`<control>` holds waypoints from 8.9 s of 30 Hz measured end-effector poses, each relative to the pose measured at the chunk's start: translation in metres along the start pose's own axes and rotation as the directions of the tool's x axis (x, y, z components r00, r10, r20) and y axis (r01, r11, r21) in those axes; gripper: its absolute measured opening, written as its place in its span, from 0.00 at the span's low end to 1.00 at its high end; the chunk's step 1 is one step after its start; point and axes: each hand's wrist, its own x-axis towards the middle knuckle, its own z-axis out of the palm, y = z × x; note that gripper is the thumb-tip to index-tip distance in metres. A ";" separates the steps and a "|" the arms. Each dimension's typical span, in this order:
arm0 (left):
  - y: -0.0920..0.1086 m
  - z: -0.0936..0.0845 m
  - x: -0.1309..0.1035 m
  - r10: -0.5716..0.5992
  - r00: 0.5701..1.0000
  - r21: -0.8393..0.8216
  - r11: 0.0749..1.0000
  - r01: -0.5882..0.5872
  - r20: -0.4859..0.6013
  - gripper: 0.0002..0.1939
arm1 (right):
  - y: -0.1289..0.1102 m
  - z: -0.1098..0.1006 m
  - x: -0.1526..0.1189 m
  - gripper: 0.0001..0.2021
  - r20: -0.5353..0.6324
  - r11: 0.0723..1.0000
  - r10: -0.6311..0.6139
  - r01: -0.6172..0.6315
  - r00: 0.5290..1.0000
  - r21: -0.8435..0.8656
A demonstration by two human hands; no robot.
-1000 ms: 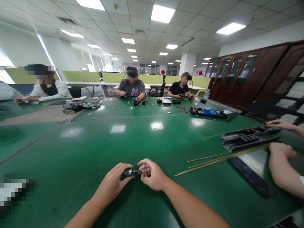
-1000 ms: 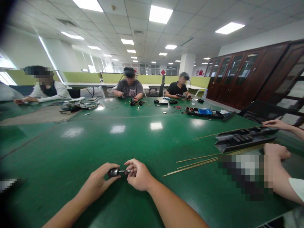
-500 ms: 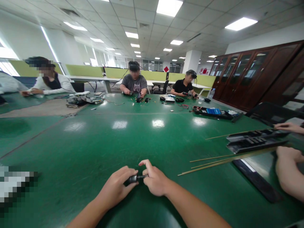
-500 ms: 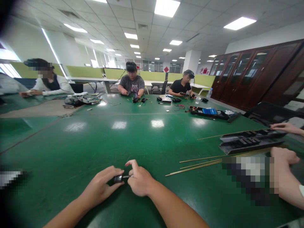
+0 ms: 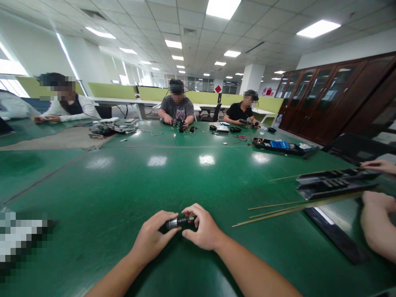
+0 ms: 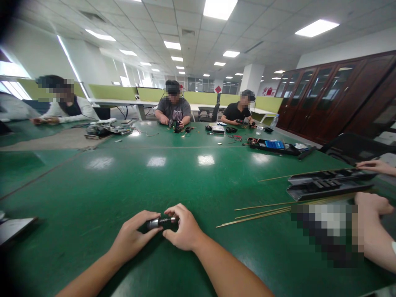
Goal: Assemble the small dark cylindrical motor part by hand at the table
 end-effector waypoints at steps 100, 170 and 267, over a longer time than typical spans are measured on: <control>-0.005 -0.008 0.003 -0.015 0.999 -0.023 1.000 0.014 -0.043 0.15 | 0.002 0.004 0.006 0.05 -0.097 0.993 0.118 -0.116 0.988 0.031; -0.004 -0.010 0.005 -0.035 0.996 -0.006 0.999 0.035 -0.085 0.13 | 0.006 0.006 0.008 0.07 -0.135 0.978 0.187 -0.172 0.973 0.116; -0.040 -0.060 0.001 -0.548 0.796 -0.335 0.823 0.459 -0.256 0.24 | 0.012 -0.002 0.008 0.27 -0.174 0.927 0.246 -0.178 0.954 0.331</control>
